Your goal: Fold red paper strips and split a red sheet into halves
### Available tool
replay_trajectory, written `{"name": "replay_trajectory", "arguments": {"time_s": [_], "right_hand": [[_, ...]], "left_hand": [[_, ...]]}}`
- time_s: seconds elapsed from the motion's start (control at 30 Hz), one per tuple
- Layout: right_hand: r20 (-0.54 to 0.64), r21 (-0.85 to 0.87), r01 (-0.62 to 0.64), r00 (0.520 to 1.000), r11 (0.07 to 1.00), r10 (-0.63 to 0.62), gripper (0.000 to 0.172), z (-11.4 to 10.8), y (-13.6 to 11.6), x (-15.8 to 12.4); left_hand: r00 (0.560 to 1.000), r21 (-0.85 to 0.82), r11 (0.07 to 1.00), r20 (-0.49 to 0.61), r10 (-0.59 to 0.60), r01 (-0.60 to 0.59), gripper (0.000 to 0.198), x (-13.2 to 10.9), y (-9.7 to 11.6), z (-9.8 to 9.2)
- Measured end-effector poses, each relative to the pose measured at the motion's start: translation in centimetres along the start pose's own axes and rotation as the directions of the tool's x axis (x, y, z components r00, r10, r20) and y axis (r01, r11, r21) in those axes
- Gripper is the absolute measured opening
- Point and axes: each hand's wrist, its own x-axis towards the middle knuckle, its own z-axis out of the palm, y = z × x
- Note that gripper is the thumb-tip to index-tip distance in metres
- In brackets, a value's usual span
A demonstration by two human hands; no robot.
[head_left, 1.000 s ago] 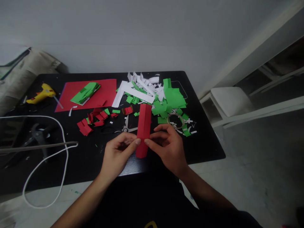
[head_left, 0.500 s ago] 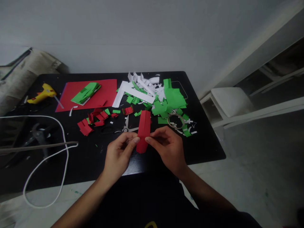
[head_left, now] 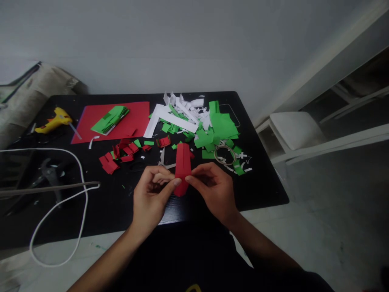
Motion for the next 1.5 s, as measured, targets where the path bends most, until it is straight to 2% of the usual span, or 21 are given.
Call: {"name": "replay_trajectory", "arguments": {"time_s": [0.17, 0.4, 0.63, 0.83, 1.0, 1.13, 1.3, 1.5], "right_hand": [[0.046, 0.015, -0.060, 0.997, 0.998, 0.060, 0.027, -0.2, -0.2, 0.1], [0.014, 0.091, -0.054, 0.999, 0.994, 0.053, 0.037, 0.1, -0.4, -0.1], [0.036, 0.013, -0.047, 0.998, 0.999, 0.047, 0.028, -0.2, -0.6, 0.0], [0.005, 0.026, -0.042, 0.999, 0.999, 0.042, 0.026, -0.1, -0.6, 0.0], [0.006, 0.039, -0.058, 0.998, 0.998, 0.058, 0.027, -0.1, -0.6, 0.1], [0.014, 0.044, -0.058, 0.998, 0.997, 0.058, 0.025, -0.1, -0.6, 0.1], [0.025, 0.051, -0.071, 0.997, 0.996, 0.070, 0.024, -0.1, -0.7, 0.0], [0.045, 0.058, -0.085, 0.996, 0.995, 0.083, 0.024, -0.1, -0.6, 0.0]], "left_hand": [[1.000, 0.022, 1.000, -0.028, 0.012, -0.011, 0.024, -0.1, -0.1, -0.2], [0.999, 0.066, 0.997, -0.025, 0.034, -0.032, 0.018, -0.4, 0.1, -0.3], [0.999, 0.125, 0.991, -0.020, 0.045, -0.042, 0.019, -0.5, 0.2, -0.4], [0.997, 0.067, 0.997, 0.066, 0.034, -0.038, 0.027, -0.7, 0.5, -0.2], [0.996, 0.112, 0.993, 0.092, 0.019, -0.029, 0.013, -0.5, 0.8, -0.3], [0.997, 0.181, 0.983, 0.073, 0.025, -0.038, 0.011, -0.6, 0.5, -0.5], [0.997, 0.237, 0.971, 0.071, -0.030, 0.012, 0.023, -0.7, 0.4, -1.0], [0.985, 0.125, 0.986, 0.119, -0.126, 0.111, 0.024, -0.2, 0.4, -1.1]]}}
